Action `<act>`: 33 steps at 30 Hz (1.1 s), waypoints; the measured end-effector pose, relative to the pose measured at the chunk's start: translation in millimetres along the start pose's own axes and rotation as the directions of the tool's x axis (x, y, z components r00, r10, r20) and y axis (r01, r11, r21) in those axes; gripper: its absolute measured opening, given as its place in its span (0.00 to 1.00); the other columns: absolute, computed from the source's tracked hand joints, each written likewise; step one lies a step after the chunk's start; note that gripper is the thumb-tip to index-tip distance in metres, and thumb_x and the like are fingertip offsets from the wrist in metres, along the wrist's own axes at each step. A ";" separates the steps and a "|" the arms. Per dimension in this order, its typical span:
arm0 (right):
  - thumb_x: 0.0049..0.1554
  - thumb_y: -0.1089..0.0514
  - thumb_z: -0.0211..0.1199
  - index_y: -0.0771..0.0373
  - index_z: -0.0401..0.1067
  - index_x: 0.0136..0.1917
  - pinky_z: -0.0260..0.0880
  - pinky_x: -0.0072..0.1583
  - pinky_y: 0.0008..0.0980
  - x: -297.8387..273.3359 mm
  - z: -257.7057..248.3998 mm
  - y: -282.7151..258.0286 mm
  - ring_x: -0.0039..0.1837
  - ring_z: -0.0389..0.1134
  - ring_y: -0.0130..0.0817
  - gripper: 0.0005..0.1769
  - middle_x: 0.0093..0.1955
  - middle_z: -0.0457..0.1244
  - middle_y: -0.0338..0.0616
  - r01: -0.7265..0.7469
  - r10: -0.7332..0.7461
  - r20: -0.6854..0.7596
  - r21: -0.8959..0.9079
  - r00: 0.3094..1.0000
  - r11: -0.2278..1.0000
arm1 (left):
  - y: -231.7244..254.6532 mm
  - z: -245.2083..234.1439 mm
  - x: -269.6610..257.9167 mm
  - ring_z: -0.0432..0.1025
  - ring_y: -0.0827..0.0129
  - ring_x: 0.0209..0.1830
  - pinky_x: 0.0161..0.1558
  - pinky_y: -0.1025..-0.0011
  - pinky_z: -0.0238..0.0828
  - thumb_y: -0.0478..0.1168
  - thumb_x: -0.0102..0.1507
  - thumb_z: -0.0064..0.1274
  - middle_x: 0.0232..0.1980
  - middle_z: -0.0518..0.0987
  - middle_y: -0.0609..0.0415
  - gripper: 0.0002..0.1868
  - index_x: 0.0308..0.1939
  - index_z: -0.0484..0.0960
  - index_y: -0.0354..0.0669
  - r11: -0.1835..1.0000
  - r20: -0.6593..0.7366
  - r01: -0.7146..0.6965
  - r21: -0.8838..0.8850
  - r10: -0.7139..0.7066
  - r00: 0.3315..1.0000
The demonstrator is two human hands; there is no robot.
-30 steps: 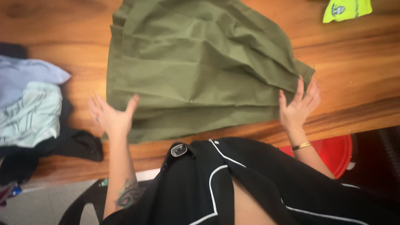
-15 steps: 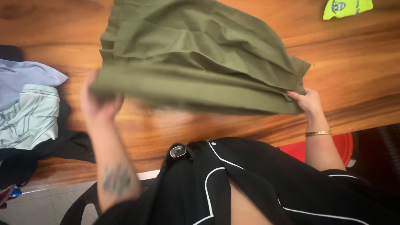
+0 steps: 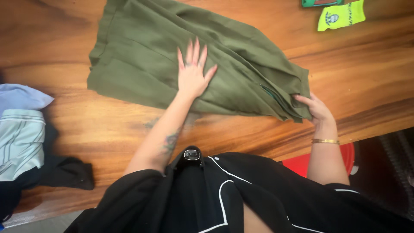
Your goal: The person folds a green t-shirt, a pair of neon yellow socks, an olive green shirt, light blue shorts, light blue shorts, brown shorts, black shorts, black shorts with white stripes, and a pink top on a wooden table. Each item is folded by hand and placed in a neat pile.
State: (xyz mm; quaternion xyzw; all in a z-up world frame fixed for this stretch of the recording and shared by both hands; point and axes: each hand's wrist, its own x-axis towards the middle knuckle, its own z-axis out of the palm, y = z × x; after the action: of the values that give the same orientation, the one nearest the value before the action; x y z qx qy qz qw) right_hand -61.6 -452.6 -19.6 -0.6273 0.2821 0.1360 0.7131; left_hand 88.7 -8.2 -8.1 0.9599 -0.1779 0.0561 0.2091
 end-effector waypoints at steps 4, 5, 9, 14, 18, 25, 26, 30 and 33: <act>0.55 0.63 0.57 0.50 0.63 0.74 0.70 0.57 0.38 -29.2 4.6 -20.0 0.60 0.68 0.34 0.33 0.62 0.67 0.40 0.004 -0.004 -0.033 -0.012 0.999 1.000 | 9.4 11.9 -12.5 0.39 0.49 0.86 0.81 0.41 0.29 0.62 0.71 0.48 0.86 0.44 0.44 0.44 0.82 0.55 0.40 0.997 -0.097 -0.077 -0.006 0.076 0.992; 0.56 0.63 0.57 0.58 0.63 0.74 0.70 0.61 0.37 -36.1 10.1 -30.3 0.62 0.69 0.35 0.32 0.63 0.67 0.44 0.087 -0.085 -0.043 0.028 0.995 0.996 | 11.1 8.0 -11.1 0.40 0.49 0.86 0.81 0.42 0.30 0.61 0.71 0.49 0.85 0.46 0.44 0.43 0.81 0.56 0.41 0.995 -0.099 -0.079 -0.064 0.072 0.992; 0.60 0.67 0.55 0.78 0.59 0.68 0.70 0.71 0.39 -78.6 39.4 -89.3 0.67 0.70 0.43 0.23 0.64 0.65 0.56 0.331 -0.349 0.022 0.269 0.937 0.904 | 64.8 7.4 -35.9 0.45 0.48 0.83 0.79 0.47 0.39 0.57 0.66 0.53 0.82 0.53 0.44 0.38 0.76 0.59 0.50 0.919 0.008 -0.188 -0.345 0.203 0.979; 0.59 0.65 0.62 0.68 0.58 0.74 0.72 0.62 0.32 -67.8 159.2 -132.8 0.62 0.69 0.34 0.31 0.64 0.64 0.49 0.522 -0.482 0.264 -0.105 0.836 0.847 | 77.1 21.7 -50.4 0.56 0.47 0.82 0.79 0.49 0.49 0.53 0.73 0.42 0.85 0.53 0.45 0.37 0.82 0.50 0.46 0.180 -0.019 -0.029 -0.983 0.057 0.998; 0.60 0.50 0.62 0.65 0.56 0.66 0.77 0.42 0.31 -23.4 293.9 -90.0 0.41 0.72 0.36 0.28 0.47 0.66 0.45 0.194 -0.156 0.237 -0.148 0.959 0.970 | -3.5 18.0 -47.8 0.70 0.55 0.68 0.70 0.54 0.66 0.59 0.71 0.43 0.70 0.70 0.44 0.33 0.73 0.59 0.46 -0.656 0.185 0.150 -0.739 0.017 0.983; 0.67 0.57 0.61 0.64 0.64 0.71 0.70 0.66 0.30 -11.0 289.7 -16.5 0.64 0.66 0.30 0.22 0.66 0.62 0.45 0.677 -0.625 0.338 -0.051 0.703 0.734 | -96.4 63.1 -38.8 0.77 0.58 0.43 0.48 0.58 0.77 0.31 0.63 0.55 0.46 0.80 0.42 0.12 0.50 0.76 0.27 -0.556 0.509 0.514 -0.653 0.180 0.842; 0.70 0.58 0.61 0.64 0.64 0.71 0.69 0.71 0.33 -3.9 269.2 -17.9 0.67 0.65 0.32 0.19 0.67 0.61 0.45 0.771 -0.739 0.221 -0.142 0.636 0.621 | -99.4 71.1 -34.0 0.78 0.59 0.41 0.47 0.59 0.77 0.30 0.61 0.53 0.45 0.80 0.43 0.14 0.50 0.77 0.29 -0.556 0.508 0.507 -0.659 0.168 0.845; 0.66 0.57 0.67 0.65 0.59 0.73 0.66 0.68 0.37 31.4 200.4 -28.0 0.69 0.62 0.38 0.28 0.69 0.60 0.49 0.565 -0.615 -0.191 -0.258 0.765 0.784 | -85.3 79.9 -10.6 0.77 0.55 0.42 0.49 0.58 0.79 0.30 0.60 0.51 0.44 0.80 0.41 0.14 0.49 0.74 0.27 -0.628 0.545 0.556 -0.544 0.239 0.804; 0.61 0.54 0.68 0.65 0.59 0.72 0.67 0.65 0.36 44.7 185.4 -12.5 0.67 0.66 0.37 0.32 0.68 0.63 0.48 0.257 -0.251 -0.060 0.160 0.966 0.953 | -50.4 59.0 -10.6 0.73 0.55 0.52 0.58 0.59 0.71 0.30 0.57 0.50 0.54 0.78 0.42 0.26 0.60 0.71 0.30 -0.287 0.558 0.559 -0.778 0.093 0.825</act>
State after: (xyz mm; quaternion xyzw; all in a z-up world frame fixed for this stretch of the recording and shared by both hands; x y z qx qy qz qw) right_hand 24.1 -281.9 -25.0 -0.5991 0.2233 0.0068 0.7688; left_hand 99.2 13.1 -82.7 0.4233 0.0131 -0.3521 0.8347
